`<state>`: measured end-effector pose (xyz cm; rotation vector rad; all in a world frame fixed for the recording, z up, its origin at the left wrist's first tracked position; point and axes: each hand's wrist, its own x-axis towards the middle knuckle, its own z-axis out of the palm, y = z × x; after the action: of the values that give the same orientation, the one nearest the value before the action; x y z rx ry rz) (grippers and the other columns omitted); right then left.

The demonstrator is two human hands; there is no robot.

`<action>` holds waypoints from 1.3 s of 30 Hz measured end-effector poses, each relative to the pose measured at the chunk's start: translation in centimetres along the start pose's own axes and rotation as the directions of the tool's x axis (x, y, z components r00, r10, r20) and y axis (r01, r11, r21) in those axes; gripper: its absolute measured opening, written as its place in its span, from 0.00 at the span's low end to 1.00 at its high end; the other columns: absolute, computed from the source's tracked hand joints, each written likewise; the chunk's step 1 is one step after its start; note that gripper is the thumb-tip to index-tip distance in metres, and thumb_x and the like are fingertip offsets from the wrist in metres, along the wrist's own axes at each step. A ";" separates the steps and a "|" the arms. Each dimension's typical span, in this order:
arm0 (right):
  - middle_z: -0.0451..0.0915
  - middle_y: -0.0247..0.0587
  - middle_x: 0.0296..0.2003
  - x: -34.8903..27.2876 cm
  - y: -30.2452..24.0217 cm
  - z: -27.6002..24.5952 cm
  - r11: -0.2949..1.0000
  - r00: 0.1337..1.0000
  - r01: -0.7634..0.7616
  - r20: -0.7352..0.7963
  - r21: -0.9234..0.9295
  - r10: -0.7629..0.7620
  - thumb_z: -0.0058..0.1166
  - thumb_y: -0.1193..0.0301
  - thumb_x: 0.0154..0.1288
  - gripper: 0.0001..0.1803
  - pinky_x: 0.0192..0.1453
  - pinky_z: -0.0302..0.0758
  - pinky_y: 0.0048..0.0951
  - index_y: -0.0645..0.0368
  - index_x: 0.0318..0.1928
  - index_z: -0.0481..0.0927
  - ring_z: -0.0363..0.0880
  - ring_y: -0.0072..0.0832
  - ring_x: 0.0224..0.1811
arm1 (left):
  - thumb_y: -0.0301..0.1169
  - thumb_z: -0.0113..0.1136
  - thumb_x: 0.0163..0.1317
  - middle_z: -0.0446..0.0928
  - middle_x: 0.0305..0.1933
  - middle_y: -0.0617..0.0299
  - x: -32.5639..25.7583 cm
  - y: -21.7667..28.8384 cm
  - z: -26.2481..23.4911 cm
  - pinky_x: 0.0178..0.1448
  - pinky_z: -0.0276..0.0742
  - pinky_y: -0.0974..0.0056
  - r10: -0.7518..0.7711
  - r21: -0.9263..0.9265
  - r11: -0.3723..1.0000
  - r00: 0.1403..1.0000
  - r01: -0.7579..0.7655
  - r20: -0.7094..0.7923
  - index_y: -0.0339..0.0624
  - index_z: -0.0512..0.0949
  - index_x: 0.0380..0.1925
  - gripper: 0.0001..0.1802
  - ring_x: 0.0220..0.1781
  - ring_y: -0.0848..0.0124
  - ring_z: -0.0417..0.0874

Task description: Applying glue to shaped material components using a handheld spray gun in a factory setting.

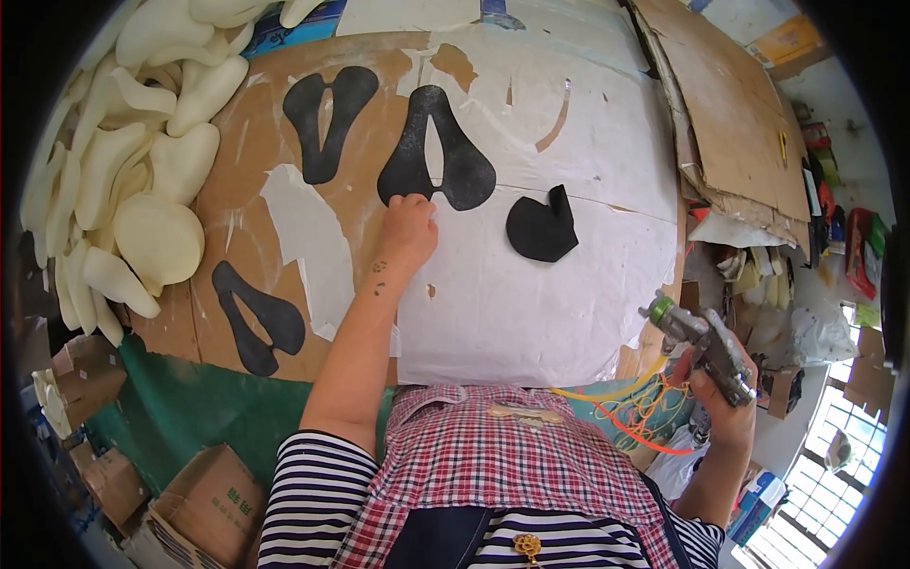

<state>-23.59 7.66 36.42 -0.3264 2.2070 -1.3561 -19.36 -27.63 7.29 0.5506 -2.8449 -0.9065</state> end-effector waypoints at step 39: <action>0.78 0.41 0.30 3.8 -2.1 5.1 0.980 0.979 0.194 -0.075 0.029 -0.192 0.60 0.60 0.58 0.27 0.38 0.73 0.29 0.67 0.51 0.73 0.78 0.29 0.32 | 0.32 0.64 0.57 0.76 0.23 0.56 -32.7 -13.9 -1.5 0.28 0.82 0.64 -0.457 0.082 0.284 0.060 0.955 0.888 0.35 0.74 0.24 0.12 0.22 0.67 0.82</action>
<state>-24.04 1.07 35.27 -0.4973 2.2536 -1.5302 15.57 -26.85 0.78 2.2150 -2.2232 -2.7083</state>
